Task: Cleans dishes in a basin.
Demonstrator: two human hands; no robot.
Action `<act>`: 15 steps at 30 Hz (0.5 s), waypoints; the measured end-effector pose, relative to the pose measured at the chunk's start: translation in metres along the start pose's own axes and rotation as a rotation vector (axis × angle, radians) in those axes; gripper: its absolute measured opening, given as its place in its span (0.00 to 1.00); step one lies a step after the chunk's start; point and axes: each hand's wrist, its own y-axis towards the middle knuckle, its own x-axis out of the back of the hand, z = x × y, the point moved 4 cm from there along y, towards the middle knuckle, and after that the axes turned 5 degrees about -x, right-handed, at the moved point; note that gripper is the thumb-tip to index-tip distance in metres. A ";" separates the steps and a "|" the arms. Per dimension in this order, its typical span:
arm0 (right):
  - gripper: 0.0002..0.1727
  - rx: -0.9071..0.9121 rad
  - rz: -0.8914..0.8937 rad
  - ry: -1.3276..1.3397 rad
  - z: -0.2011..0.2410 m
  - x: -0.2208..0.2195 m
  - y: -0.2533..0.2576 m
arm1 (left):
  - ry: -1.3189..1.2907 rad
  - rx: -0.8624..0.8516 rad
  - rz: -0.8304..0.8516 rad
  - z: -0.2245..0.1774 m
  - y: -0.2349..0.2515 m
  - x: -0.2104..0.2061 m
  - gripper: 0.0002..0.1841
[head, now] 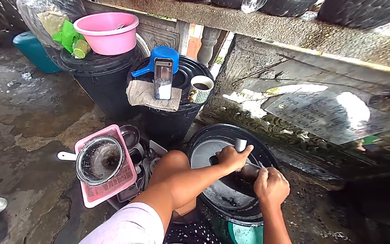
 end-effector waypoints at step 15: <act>0.28 -0.029 0.063 0.105 -0.030 -0.002 0.013 | -0.229 0.100 0.082 0.011 0.006 -0.020 0.40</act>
